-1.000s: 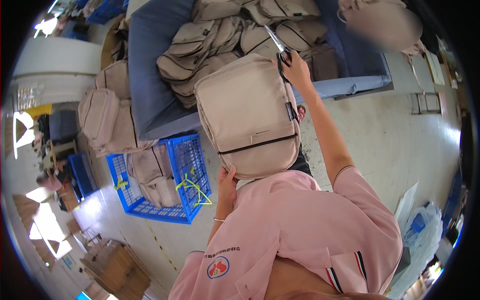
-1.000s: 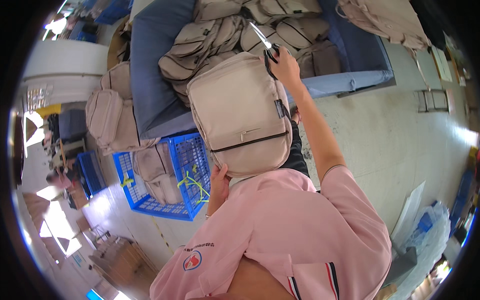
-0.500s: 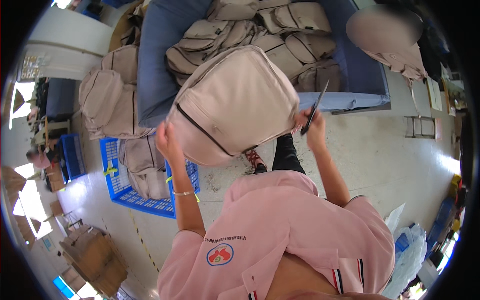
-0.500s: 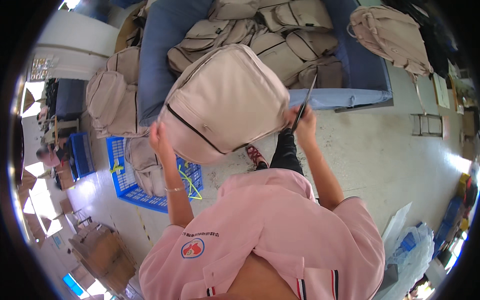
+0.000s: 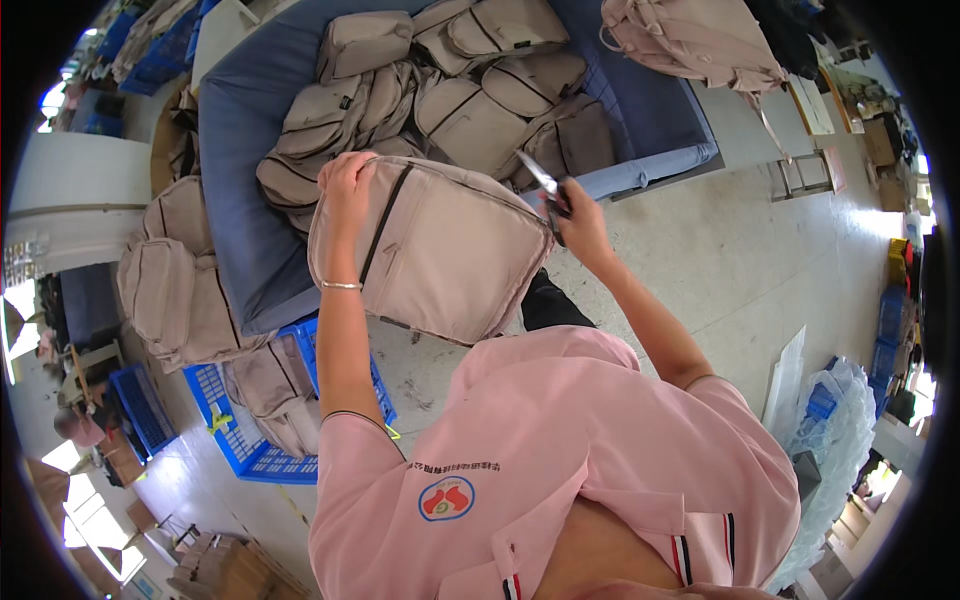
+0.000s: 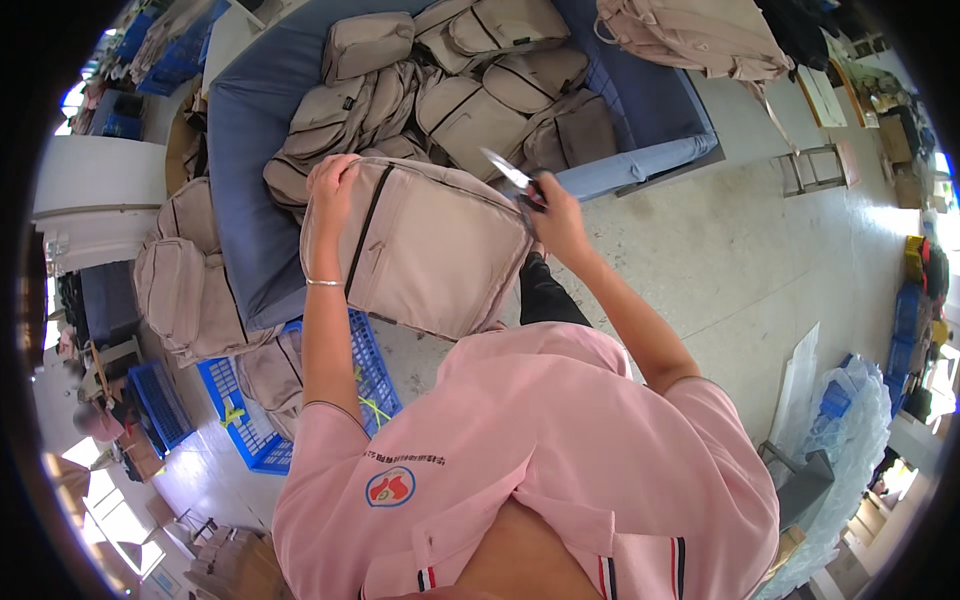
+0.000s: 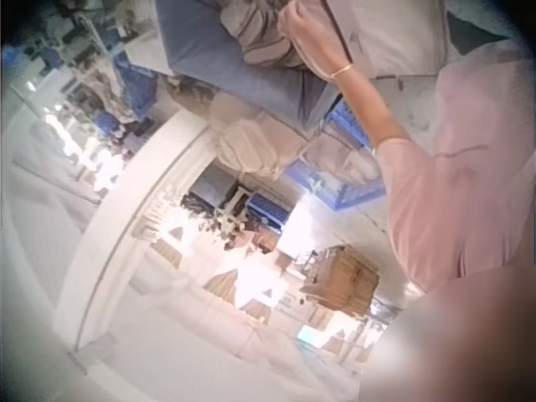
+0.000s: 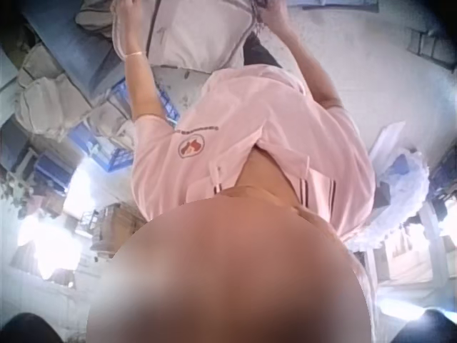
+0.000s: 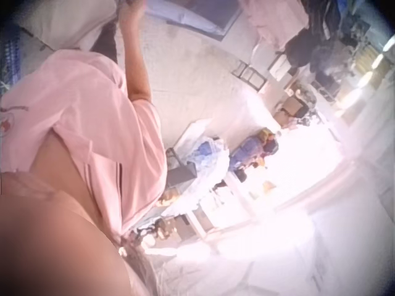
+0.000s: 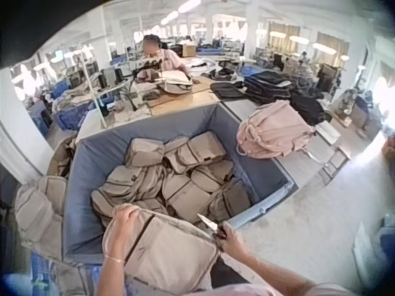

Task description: The recorder uses scissors to trim loose threads and excess material from beige backpacks in a factory setting.

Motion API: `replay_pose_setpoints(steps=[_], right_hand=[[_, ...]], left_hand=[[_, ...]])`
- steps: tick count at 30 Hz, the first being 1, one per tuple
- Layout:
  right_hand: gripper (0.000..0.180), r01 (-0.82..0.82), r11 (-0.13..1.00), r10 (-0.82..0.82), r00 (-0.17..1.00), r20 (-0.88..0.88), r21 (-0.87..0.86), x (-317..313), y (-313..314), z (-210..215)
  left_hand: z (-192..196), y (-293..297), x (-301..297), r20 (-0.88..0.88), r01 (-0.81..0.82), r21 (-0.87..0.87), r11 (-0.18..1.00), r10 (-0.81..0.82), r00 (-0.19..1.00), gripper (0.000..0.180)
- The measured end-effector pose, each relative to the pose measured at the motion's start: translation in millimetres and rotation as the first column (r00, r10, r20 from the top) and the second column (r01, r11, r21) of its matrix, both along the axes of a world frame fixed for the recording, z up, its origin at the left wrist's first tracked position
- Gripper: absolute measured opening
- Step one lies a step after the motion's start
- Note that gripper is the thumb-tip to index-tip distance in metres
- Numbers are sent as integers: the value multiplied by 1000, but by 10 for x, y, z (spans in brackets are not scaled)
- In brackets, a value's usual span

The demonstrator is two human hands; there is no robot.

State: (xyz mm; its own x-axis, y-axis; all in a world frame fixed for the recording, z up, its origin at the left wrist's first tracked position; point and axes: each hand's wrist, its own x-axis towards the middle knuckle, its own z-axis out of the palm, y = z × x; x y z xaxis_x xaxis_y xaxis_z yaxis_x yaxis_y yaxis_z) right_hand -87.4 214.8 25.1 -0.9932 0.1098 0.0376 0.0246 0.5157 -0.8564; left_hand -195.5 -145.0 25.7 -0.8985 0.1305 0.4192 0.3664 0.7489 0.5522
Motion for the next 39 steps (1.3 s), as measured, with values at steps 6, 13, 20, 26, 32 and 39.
replay_pose_setpoints(steps=[6,13,20,26,32,39], right_hand=[[31,-95,995,96,995,36,-27,-631,-342,-352],[46,-185,960,174,982,69,211,-607,90,-330],[62,-489,728,411,872,264,481,-453,235,22],[59,-509,692,498,850,172,512,-659,132,-63],[53,-533,676,525,833,175,509,-643,112,-198],[56,-533,714,467,845,259,453,-618,81,-252]], left_hand=[[-218,133,-290,54,-3,-96,995,8,999,16],[-441,64,-406,204,-8,51,999,-2,979,15],[-374,120,-429,195,16,175,984,-50,980,15],[-350,159,-428,181,28,218,975,-69,981,15],[-362,156,-415,210,14,231,973,-64,976,16],[-402,139,-433,238,10,251,968,-71,969,16]])
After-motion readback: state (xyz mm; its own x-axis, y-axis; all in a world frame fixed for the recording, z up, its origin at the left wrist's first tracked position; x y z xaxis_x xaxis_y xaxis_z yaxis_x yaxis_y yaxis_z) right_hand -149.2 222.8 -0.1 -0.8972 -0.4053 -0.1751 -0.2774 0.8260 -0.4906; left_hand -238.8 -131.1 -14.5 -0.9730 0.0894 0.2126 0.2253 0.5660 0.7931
